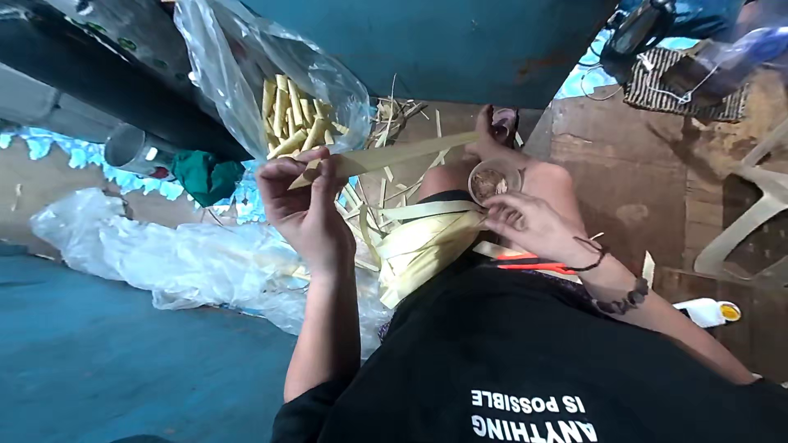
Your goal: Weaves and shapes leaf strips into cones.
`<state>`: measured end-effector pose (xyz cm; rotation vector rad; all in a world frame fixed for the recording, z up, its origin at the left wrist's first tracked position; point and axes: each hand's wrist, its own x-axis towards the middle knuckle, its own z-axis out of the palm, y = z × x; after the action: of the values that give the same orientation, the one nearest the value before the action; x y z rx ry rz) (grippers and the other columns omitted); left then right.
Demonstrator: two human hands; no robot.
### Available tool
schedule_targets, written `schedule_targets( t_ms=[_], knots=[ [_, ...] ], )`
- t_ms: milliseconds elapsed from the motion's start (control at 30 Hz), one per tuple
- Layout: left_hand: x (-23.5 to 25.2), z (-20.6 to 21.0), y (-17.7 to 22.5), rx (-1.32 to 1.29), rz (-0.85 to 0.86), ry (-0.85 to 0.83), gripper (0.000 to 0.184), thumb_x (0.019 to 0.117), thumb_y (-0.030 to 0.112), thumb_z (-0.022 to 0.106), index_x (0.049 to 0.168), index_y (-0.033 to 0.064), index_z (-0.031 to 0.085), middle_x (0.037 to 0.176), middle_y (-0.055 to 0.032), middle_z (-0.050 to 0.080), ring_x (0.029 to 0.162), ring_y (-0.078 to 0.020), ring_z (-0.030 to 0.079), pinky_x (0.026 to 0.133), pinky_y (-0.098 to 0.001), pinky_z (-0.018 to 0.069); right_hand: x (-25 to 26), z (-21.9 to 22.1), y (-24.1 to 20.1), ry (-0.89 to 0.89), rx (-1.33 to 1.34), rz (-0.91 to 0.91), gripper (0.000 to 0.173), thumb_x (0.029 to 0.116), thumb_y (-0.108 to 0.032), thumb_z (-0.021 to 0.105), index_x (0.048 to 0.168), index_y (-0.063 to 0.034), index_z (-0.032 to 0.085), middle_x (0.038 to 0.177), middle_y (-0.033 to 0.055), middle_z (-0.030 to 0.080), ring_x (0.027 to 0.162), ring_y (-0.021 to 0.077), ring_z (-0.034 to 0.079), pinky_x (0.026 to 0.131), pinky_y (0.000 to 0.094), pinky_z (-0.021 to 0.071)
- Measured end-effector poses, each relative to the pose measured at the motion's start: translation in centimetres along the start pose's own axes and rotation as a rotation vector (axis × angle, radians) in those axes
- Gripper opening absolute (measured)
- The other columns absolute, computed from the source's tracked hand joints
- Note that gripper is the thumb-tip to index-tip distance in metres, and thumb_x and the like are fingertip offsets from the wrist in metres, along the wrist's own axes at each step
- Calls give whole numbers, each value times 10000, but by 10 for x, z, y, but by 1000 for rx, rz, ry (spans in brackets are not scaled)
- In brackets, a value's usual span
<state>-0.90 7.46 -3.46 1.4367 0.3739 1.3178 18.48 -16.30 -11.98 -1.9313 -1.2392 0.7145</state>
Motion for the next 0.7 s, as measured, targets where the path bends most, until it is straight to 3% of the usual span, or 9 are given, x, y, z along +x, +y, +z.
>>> schedule_targets(
  t_ms=[100,167,267,300,400,467,567,633,700],
  knots=[
    [-7,4,-8,81,143,-69,226,952,11,668,1047,184,559,1060,45,713,1007,-118,701,817,-316,619,-1,-10,0,121,-49,-98,301,974,-323,668,1158,-88,706,1042,66,695,850,151,676,747,336,589],
    [-8,-2,-22,214,251,-139,191,951,6,672,1056,151,605,1077,54,707,1024,-98,686,862,-312,599,-5,-11,3,12,-110,-64,262,963,-311,696,1094,-87,729,1031,77,708,864,195,694,778,419,600],
    [-13,-11,-34,241,148,-156,189,942,0,665,1050,125,573,1062,45,700,1001,-108,689,866,-338,600,-15,-5,8,-220,-148,103,306,969,-279,720,1177,-55,712,1093,137,708,945,277,702,869,505,577],
    [-16,-13,-33,219,85,-134,205,939,1,658,1044,142,553,1061,48,704,992,-112,694,849,-342,604,-19,-1,10,-187,-128,112,331,964,-271,725,1209,-50,699,1113,152,702,960,292,698,877,511,571],
    [-32,-6,-22,149,-62,-158,230,937,16,651,1055,180,541,1079,65,709,998,-112,701,855,-345,609,-31,6,5,213,-148,-67,440,937,-317,722,1291,-61,673,1221,151,675,1066,282,676,913,477,567],
    [-49,11,-11,76,-166,-309,162,980,99,663,1059,210,574,1085,72,690,1012,-92,684,875,-311,596,-31,-2,-11,401,-243,-248,521,952,-342,671,1368,-35,615,1372,180,603,1258,325,589,1051,492,495],
    [-73,42,-5,-53,-244,-559,129,968,111,681,1016,187,589,1030,49,711,943,-81,704,806,-283,610,-26,-10,-34,498,-371,-479,500,995,-363,620,1386,-52,608,1461,189,545,1343,361,507,1078,519,433],
    [-82,55,-8,-163,-264,-647,154,944,42,688,989,150,587,1011,12,721,933,-107,719,815,-306,620,-27,-10,-36,489,-385,-537,282,1006,-267,602,1184,-97,739,1297,129,678,1290,337,582,1106,547,427],
    [-81,56,-14,-178,-271,-704,149,939,22,687,988,122,588,1024,-5,728,943,-111,717,844,-310,608,-33,-18,-25,476,-451,-506,236,1030,-187,545,1026,-83,757,1063,103,743,1113,302,677,1060,556,437]
  ],
)
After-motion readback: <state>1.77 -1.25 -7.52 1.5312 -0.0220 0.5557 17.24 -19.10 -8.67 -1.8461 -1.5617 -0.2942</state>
